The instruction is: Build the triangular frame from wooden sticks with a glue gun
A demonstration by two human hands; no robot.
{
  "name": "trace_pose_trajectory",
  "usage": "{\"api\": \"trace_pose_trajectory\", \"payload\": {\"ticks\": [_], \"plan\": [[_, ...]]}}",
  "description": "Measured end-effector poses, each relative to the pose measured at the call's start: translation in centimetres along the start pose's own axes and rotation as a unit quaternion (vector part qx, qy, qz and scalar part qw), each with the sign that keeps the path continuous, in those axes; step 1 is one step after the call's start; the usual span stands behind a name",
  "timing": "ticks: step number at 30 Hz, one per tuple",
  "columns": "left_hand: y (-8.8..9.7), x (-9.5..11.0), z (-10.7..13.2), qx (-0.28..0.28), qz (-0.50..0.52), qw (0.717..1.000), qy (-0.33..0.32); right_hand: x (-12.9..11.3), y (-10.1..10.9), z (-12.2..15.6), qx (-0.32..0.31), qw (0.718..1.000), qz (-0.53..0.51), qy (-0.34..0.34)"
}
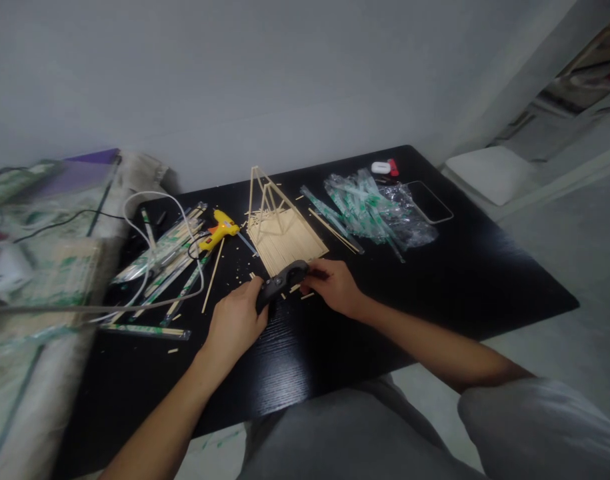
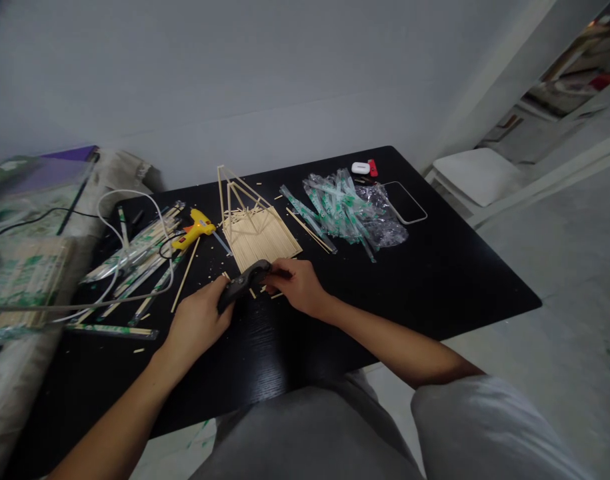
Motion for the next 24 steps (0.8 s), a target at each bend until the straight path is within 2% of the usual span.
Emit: {"api": "trace_pose_trajectory", "payload": {"ticks": [8,17,24], "plan": [[-0.37,-0.54,-0.02,0.028,0.030,0.998,-0.038,0.17,0.27,0.02,0.002,0.999,0.044,0.019],[-0.28,-0.45,-0.11,0.008,0.049,0.998,-0.030,0.37,0.26,-0.01,0.009,0.997,0.079,0.022],[-0.56,-0.60,-0.07,0.005,0.062,0.998,-0.033,0.64,0.20,-0.04,0.002,0.999,0.048,0.025]]}}
Point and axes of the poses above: each hand's wrist, its own z-axis away from the middle knuckle, its own y-axis out of the back of the hand, x = y × z, the point moved 1 cm from there along -z, towards the middle knuckle, and after that the axes turned 12 degrees about z, right-handed, at the moved point
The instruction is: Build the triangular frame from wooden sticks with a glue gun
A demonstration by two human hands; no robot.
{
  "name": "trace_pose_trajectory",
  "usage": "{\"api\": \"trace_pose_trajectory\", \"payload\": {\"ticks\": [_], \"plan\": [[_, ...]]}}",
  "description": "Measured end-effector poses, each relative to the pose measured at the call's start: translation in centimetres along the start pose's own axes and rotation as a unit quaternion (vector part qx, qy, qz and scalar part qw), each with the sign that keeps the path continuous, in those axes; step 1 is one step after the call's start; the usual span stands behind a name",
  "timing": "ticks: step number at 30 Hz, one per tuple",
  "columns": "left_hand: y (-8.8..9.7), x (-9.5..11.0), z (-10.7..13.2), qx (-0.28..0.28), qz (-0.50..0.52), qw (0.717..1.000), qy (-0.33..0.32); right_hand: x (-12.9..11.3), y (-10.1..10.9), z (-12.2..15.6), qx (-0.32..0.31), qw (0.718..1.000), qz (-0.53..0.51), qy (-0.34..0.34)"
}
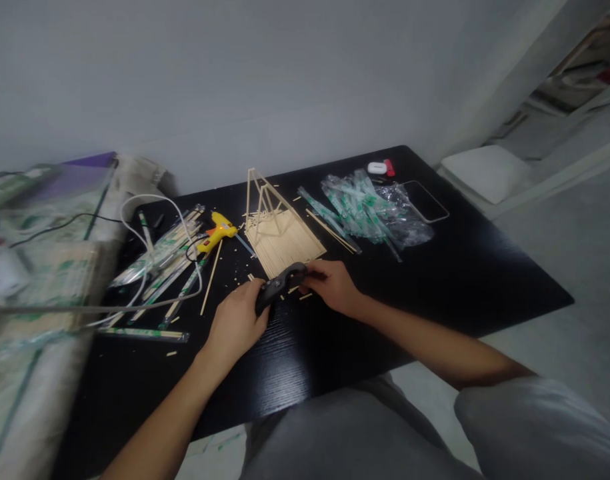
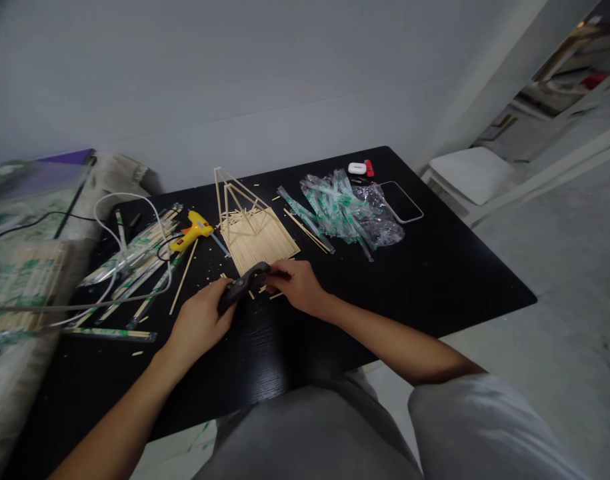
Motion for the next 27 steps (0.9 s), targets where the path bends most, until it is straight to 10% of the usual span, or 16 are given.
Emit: {"api": "trace_pose_trajectory", "payload": {"ticks": [27], "plan": [[0.49,0.72,0.30,-0.019,-0.058,0.998,0.025,0.25,-0.59,0.19,-0.033,0.993,-0.095,-0.054]]}}
Point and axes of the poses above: each hand's wrist, its own z-axis away from the middle knuckle, its own y-axis out of the back of the hand, x = y × z, the point moved 1 cm from there along -z, towards the middle knuckle, and after that the axes turned 12 degrees about z, right-handed, at the moved point
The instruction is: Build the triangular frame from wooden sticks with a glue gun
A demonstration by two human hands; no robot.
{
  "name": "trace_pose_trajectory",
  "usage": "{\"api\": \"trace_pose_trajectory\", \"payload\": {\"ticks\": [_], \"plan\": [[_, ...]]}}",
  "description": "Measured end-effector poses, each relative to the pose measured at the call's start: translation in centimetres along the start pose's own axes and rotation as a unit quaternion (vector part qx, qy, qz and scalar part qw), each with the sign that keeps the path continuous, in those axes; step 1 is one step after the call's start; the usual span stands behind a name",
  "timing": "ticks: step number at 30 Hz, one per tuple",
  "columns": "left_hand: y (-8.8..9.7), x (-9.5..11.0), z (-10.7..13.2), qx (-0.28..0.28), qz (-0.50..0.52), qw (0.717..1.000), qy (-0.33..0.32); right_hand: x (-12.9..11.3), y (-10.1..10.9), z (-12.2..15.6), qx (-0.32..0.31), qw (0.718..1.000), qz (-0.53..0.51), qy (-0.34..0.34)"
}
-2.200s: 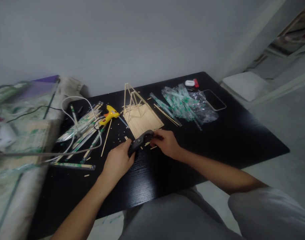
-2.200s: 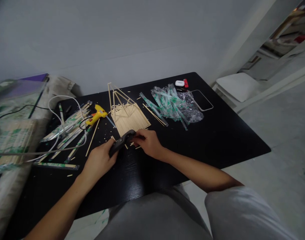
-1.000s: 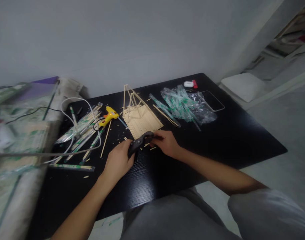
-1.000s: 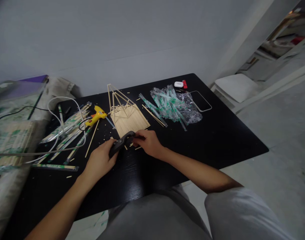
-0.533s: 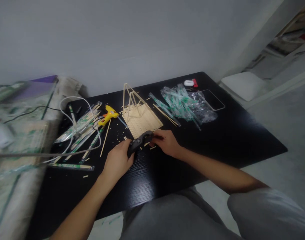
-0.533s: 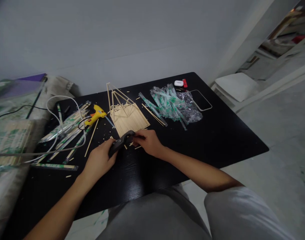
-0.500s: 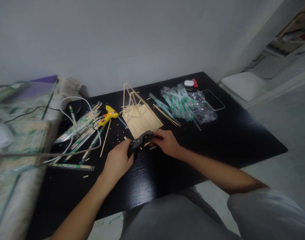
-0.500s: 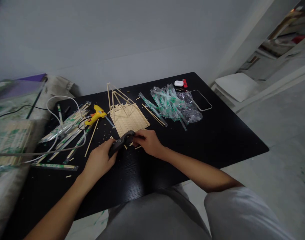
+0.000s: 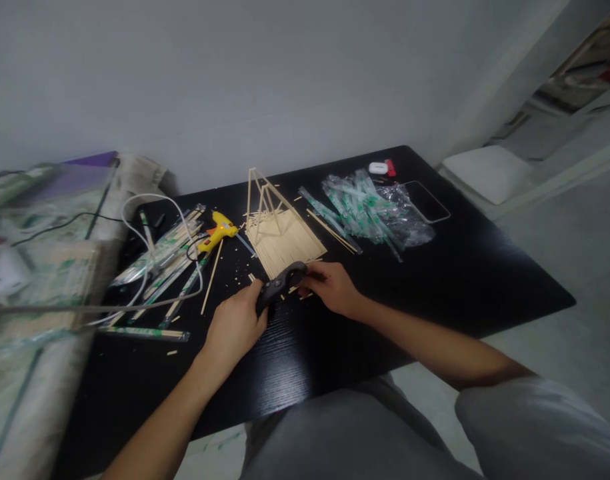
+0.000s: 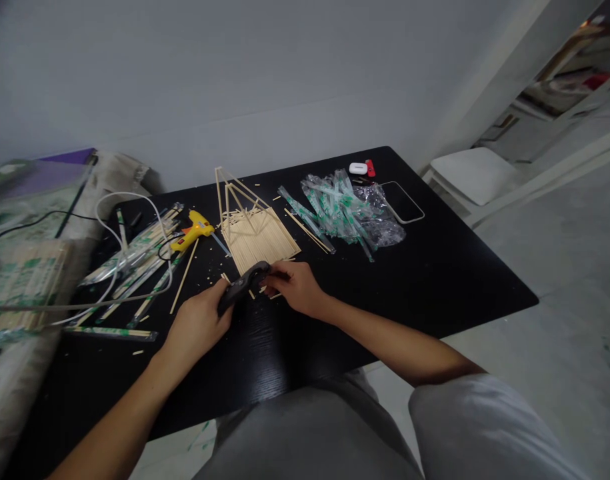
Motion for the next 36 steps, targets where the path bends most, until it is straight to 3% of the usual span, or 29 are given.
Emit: {"api": "trace_pose_trajectory", "payload": {"ticks": [20,36], "plan": [[-0.15,-0.31,-0.24,0.010,0.027,1.000,-0.011,-0.13,0.20,-0.05,-0.021,0.999,0.012,0.028],[0.35,0.48,0.02,-0.029,-0.021,0.999,0.024,-0.05,0.06,-0.19,-0.008,0.999,0.041,0.034]]}}
Point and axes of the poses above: each hand's wrist, its own z-axis away from the middle knuckle, its own y-axis out of the back of the hand, x = y × z, the point moved 1 cm from there along -z, towards the middle knuckle, and after that the axes turned 12 degrees about z, right-handed, at the moved point
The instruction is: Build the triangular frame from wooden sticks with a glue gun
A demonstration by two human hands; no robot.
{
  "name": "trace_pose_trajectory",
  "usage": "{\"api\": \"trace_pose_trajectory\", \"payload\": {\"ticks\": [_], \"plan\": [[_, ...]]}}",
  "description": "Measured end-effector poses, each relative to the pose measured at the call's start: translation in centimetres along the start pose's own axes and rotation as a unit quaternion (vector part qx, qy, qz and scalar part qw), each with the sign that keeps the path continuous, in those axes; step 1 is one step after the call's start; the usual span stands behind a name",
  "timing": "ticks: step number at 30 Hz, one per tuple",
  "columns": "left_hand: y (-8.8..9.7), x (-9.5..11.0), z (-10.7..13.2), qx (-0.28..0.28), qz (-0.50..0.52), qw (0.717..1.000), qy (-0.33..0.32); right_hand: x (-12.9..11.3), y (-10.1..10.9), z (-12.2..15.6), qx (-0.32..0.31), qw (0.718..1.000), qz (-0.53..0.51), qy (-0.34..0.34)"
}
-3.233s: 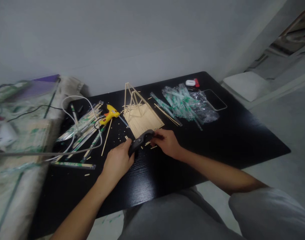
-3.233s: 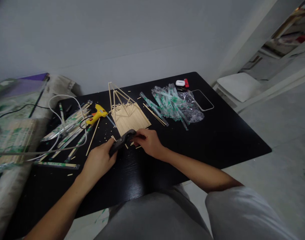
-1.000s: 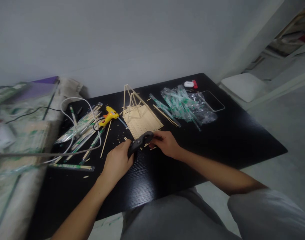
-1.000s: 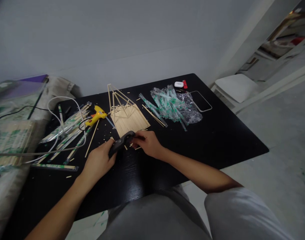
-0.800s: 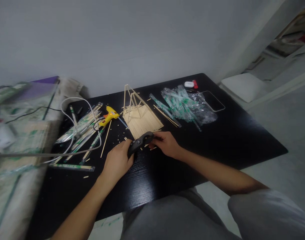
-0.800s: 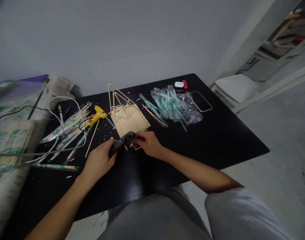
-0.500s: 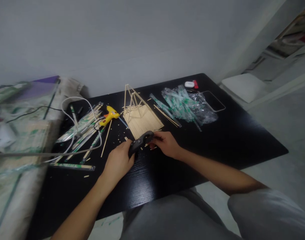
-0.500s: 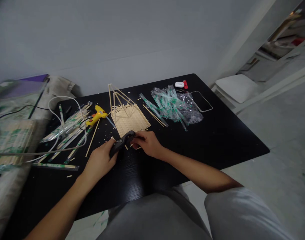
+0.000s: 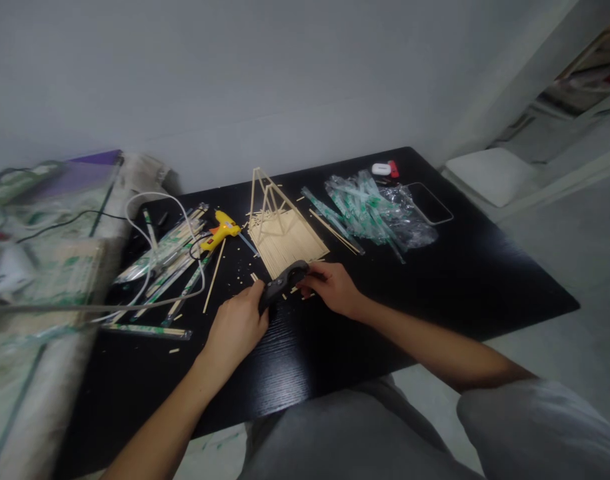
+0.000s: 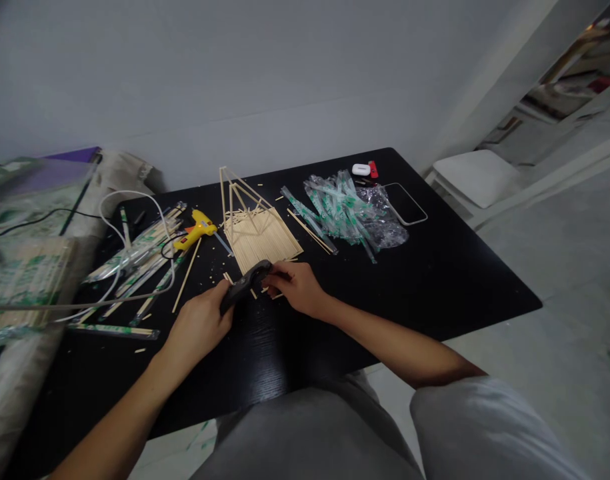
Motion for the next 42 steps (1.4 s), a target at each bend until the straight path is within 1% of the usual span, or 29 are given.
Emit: {"api": "trace_pose_trajectory", "payload": {"ticks": [6,11,16,20,27,36,42], "plan": [[-0.03,-0.28,-0.33,0.019,0.008,1.000,-0.012,-0.26,0.25,-0.09,-0.008,1.000,0.012,0.008],[-0.28,-0.48,-0.45,0.037,0.034,0.998,-0.033,-0.22,0.31,0.00,-0.018,1.000,0.012,0.015],[-0.56,-0.82,-0.43,0.043,0.050,0.997,-0.043,-0.16,0.29,0.13,-0.026,1.000,0.003,0.013],[-0.68,-0.87,-0.41,0.048,0.058,0.996,-0.047,-0.09,0.23,0.11,-0.029,1.000,-0.012,-0.001],[-0.28,-0.39,-0.17,0.027,0.046,0.998,-0.027,-0.44,0.07,0.12,-0.031,0.999,-0.024,-0.001],[0.04,-0.14,0.03,0.005,0.011,1.000,-0.007,-0.27,0.15,0.05,-0.007,1.000,0.012,0.011],[-0.31,-0.11,-0.23,0.016,0.013,1.000,-0.005,-0.41,0.37,-0.09,-0.008,1.000,0.023,0.011]]}}
Point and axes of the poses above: each hand's wrist, its own z-axis away from the middle knuckle, its own y-axis out of the back of the hand, x = y × z, the point moved 1 cm from there along -z, towards the middle knuckle, and after that the axes turned 12 degrees about z, right-handed, at the moved point
